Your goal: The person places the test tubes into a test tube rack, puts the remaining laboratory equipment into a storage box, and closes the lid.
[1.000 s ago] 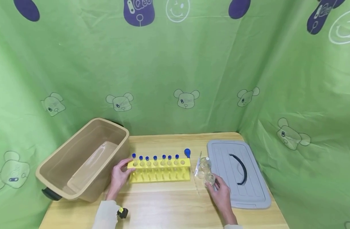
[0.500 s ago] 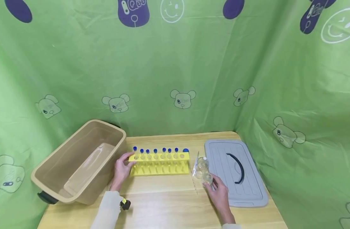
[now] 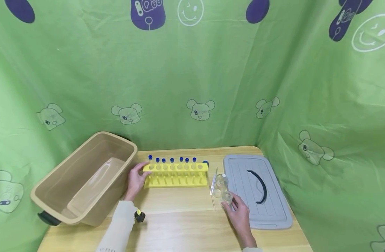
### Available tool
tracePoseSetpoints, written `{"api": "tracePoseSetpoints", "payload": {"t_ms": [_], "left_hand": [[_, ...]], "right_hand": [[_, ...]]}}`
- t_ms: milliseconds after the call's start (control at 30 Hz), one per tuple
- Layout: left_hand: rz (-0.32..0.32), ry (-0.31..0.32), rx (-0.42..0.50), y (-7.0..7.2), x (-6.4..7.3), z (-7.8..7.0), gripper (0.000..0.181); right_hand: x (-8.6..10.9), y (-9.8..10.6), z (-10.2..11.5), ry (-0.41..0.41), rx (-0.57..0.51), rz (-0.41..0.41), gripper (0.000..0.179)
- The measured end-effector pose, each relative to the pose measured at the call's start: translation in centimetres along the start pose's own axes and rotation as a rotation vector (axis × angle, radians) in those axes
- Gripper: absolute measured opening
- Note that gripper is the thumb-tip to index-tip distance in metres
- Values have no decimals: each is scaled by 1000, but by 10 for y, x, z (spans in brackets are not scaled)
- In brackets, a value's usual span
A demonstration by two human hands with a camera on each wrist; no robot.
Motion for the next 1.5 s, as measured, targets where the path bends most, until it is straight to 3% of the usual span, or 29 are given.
{"api": "tracePoseSetpoints", "payload": {"t_ms": [467, 800, 933, 1067, 1500], "left_hand": [[-15, 4, -11, -9, -30, 3, 47], [-7, -5, -29, -13, -47, -9, 46], [-5, -16, -50, -13, -56, -7, 47], [-7, -20, -42, -15, -61, -6, 47], [10, -29, -53, -24, -71, -2, 44]], "right_hand": [[5, 0, 0, 24, -27, -36, 56], [3, 2, 0, 26, -74, -25, 55], [0, 0, 2, 74, -76, -36, 55], [0, 1, 5, 103, -78, -44, 55], [3, 5, -1, 64, -78, -35, 52]]}}
Point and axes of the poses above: each hand's wrist, its own x-axis away from the middle knuckle, its own y-axis out of the back of the hand, z = x × y, the point moved 6 cm from there along -x, towards the middle knuckle, and after that the axes turned 4 degrees about x, right-handed, at the moved point
